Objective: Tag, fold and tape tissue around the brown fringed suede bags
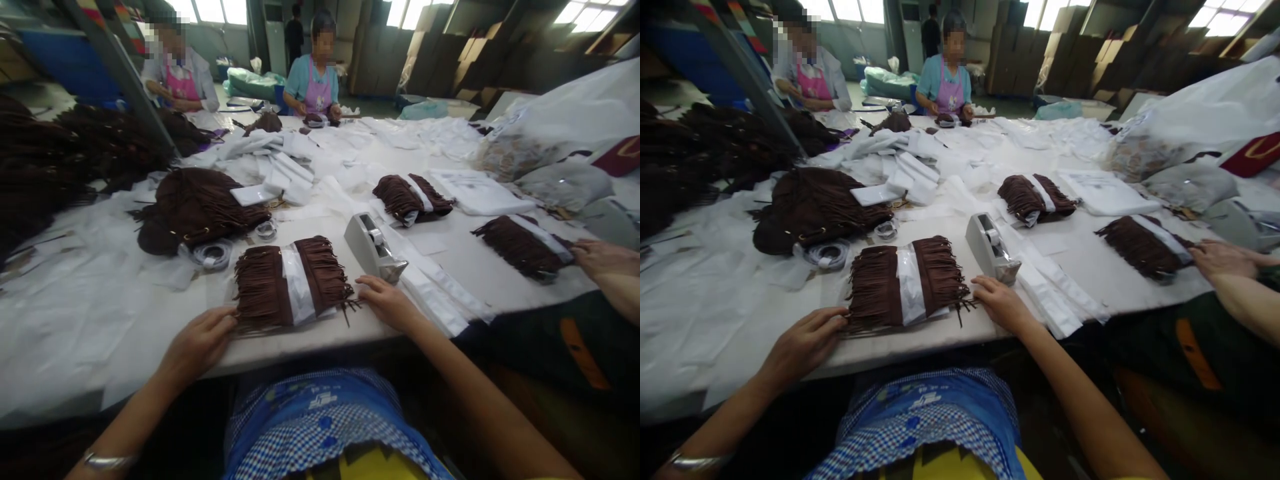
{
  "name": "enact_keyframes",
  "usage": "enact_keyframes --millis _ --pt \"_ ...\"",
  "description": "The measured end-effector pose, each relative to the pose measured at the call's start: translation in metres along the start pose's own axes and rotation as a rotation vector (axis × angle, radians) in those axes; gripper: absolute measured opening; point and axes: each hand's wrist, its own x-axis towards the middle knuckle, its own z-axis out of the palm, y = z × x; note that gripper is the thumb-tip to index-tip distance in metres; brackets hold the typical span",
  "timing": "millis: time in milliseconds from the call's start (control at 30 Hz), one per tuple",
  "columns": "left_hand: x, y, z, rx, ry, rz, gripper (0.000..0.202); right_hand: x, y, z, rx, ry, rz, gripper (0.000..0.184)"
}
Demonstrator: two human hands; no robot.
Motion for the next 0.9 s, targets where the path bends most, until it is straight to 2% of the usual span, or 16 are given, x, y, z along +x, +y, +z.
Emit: enact_keyframes --millis 33,100,200,233,300,400,500,600,667,700,733,800,833,867,900 --pt "-0.005 -0.003 -0.006 0.012 -0.012 -0.031 0.024 -0.002 -0.001 -0.003 -0.021 0.027 0.050 0.025" --pt "-0.002 0.005 -0.016 0.016 0.000 -0.084 0.022 0.004 -0.014 -0.008 -0.038 0.100 0.127 0.031" --pt "0.030 0.039 -0.020 -0.046 0.092 -0.088 0.026 0.030 -0.047 -0.009 0.037 0.164 0.064 0.037" --pt "0.045 0.051 -0.017 -0.077 0.113 -0.056 0.031 0.040 -0.058 -0.006 0.074 0.153 -0.005 0.036" --pt "0.073 0.072 -0.006 -0.097 0.061 0.026 0.042 0.055 -0.074 0.004 0.117 0.095 -0.146 0.035" --pt "0.098 0.081 0.017 -0.061 -0.024 0.052 0.052 0.062 -0.082 0.020 0.118 0.008 -0.238 0.036" --pt "0.096 0.077 0.030 -0.039 -0.031 0.005 0.055 0.063 -0.077 0.022 0.136 -0.010 -0.233 0.033" --pt "0.081 0.090 0.026 -0.138 0.078 -0.098 0.045 0.086 -0.068 0.012 0.157 0.051 -0.201 0.028" --pt "0.068 0.112 0.021 -0.365 0.112 -0.228 0.035 0.118 -0.060 0.007 0.148 0.075 -0.145 0.029" --pt "0.063 0.125 0.020 -0.541 0.078 -0.325 0.032 0.138 -0.055 0.006 0.139 0.048 -0.111 0.031" --pt "0.057 0.138 0.021 -0.753 0.011 -0.450 0.030 0.159 -0.049 0.007 0.128 -0.010 -0.068 0.033" --pt "0.049 0.160 0.027 -1.235 -0.166 -0.783 0.036 0.198 -0.039 0.012 0.124 -0.237 0.050 0.041" --pt "0.047 0.168 0.031 -1.464 -0.212 -0.944 0.040 0.215 -0.034 0.016 0.124 -0.314 0.076 0.041" --pt "0.046 0.174 0.035 -1.667 -0.215 -1.086 0.042 0.229 -0.030 0.019 0.128 -0.389 0.097 0.040" --pt "0.045 0.178 0.037 -1.833 -0.170 -1.195 0.043 0.240 -0.027 0.022 0.134 -0.448 0.107 0.038"
